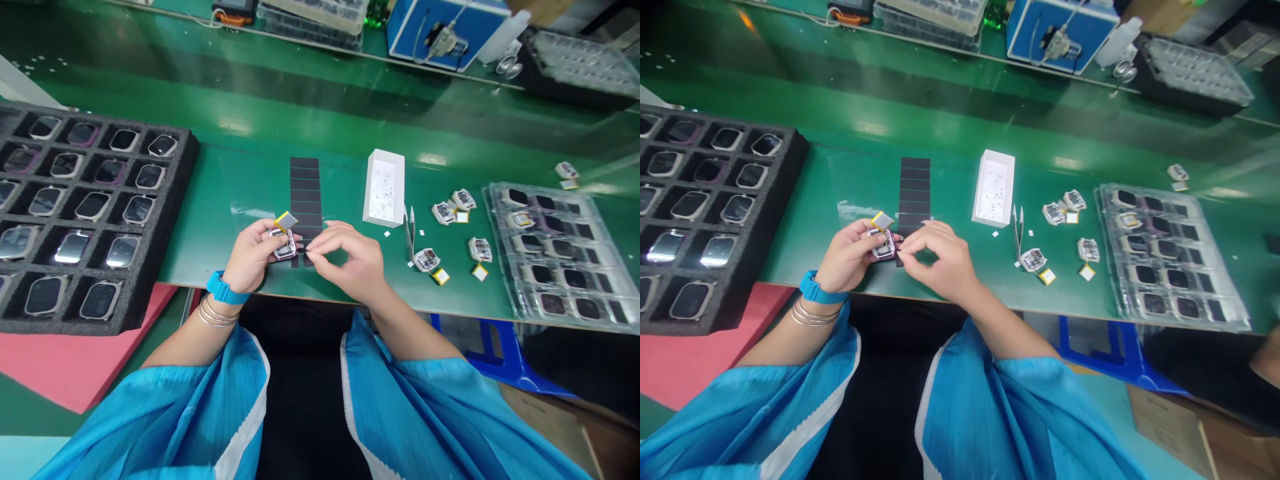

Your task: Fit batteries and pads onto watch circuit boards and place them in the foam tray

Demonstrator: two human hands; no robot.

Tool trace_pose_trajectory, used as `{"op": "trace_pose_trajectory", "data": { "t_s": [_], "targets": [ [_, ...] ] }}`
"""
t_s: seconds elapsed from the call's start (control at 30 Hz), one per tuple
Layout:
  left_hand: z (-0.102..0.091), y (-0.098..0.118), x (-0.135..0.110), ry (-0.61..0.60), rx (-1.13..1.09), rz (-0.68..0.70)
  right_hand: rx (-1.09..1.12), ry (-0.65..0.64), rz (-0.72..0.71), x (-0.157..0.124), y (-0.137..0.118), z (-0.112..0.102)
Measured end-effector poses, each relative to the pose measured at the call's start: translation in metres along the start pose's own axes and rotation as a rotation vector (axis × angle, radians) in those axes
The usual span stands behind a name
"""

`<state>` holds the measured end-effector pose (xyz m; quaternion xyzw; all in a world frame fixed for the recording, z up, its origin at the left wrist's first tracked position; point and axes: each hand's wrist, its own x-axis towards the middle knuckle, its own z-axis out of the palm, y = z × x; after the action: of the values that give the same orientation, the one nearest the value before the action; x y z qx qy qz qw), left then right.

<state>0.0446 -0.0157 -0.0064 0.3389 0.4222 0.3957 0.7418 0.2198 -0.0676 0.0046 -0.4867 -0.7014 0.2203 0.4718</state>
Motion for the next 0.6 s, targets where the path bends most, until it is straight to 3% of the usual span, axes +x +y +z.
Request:
{"op": "trace_pose_trajectory", "data": {
  "t_s": [0.2, 0.6],
  "targets": [
    [0.005, -0.005, -0.001, -0.031, 0.047, -0.011, 0.212, -0.113, 0.246, 0.019, 0.008, 0.005],
    [0.009, -0.001, -0.002, -0.113, 0.111, -0.030, 0.231, -0.271, 0.226, 0.022, 0.002, -0.001]
  ]
}}
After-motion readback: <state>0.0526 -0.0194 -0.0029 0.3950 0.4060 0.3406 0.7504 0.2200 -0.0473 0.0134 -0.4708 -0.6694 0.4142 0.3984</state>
